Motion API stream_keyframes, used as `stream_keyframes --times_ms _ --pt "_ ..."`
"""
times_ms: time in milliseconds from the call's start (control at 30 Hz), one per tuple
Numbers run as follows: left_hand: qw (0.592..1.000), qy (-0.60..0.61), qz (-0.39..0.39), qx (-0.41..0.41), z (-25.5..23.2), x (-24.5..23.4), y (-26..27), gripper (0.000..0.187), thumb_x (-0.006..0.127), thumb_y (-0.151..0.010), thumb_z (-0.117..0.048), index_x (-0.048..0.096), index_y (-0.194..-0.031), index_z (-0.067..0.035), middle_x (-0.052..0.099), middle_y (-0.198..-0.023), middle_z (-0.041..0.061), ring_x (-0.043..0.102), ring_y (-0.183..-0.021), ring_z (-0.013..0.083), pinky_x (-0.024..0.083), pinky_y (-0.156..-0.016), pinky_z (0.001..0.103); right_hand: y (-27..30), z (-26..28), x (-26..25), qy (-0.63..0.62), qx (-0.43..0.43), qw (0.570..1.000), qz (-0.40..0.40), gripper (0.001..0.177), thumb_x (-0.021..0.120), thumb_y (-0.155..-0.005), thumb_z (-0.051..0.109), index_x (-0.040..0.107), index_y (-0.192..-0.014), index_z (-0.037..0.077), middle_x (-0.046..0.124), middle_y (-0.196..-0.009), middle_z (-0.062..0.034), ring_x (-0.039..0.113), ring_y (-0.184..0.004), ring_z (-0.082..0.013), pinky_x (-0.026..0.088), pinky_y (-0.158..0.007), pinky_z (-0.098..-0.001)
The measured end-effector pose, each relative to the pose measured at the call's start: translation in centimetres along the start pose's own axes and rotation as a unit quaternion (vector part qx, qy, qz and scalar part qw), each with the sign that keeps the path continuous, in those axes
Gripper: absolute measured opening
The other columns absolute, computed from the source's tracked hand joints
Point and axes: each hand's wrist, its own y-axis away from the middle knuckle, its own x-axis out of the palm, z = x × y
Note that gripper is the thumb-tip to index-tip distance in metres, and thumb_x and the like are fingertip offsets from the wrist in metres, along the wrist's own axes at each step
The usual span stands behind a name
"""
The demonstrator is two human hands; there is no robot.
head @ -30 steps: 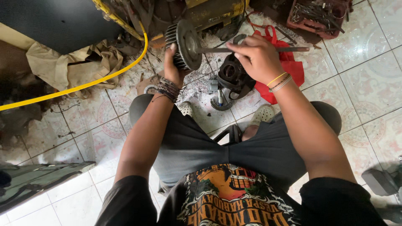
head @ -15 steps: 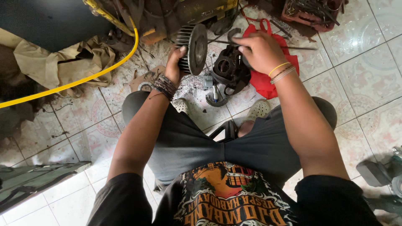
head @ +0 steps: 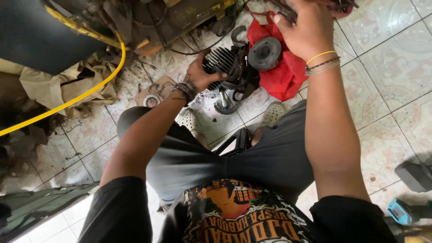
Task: The person cleans a circular metal part and a larger cylindrical engine component using a red cloth and a metal tool. They wipe the surfaces and scrape debris from the grooves of the parts while sitting on a stool.
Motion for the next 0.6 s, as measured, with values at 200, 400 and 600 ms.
stream_keyframes --times_ms 200,400,600 --pt "0.996 -0.076 -0.043 0.022 -2.9 8.5 -4.4 0.116 0.085 -0.053 -0.065 0.04 -0.149 -0.015 0.064 -0.134 0.019 0.063 -0.12 0.0368 0.055 -0.095 0.049 0.5 1.1 -2.3 -0.065 0.07 0.995 0.024 0.018 0.074 -0.1 0.024 0.071 -0.112 0.01 0.074 -0.081 -0.0081 0.07 -0.074 -0.0371 0.048 -0.062 -0.0475" --pt "0.994 -0.064 -0.06 -0.062 -5.9 15.1 -8.2 0.128 0.085 -0.048 -0.071 0.03 -0.155 -0.026 0.045 -0.151 0.024 0.055 -0.13 0.044 0.049 -0.103 0.055 1.9 0.5 -4.0 -0.088 0.105 0.989 0.045 0.035 0.069 -0.102 0.029 0.074 -0.129 0.007 0.076 -0.088 -0.0112 0.071 -0.076 -0.0293 0.051 -0.067 -0.0442" --pt "0.981 -0.044 -0.153 -0.115 -5.8 19.2 -12.4 0.134 0.088 -0.049 -0.07 0.024 -0.157 -0.022 0.042 -0.15 0.028 0.043 -0.139 0.0483 0.038 -0.112 0.058 2.7 0.3 -5.7 -0.108 0.174 0.974 0.095 0.042 0.065 -0.101 0.029 0.07 -0.134 0.003 0.073 -0.085 -0.0107 0.068 -0.073 -0.0294 0.051 -0.065 -0.0448"
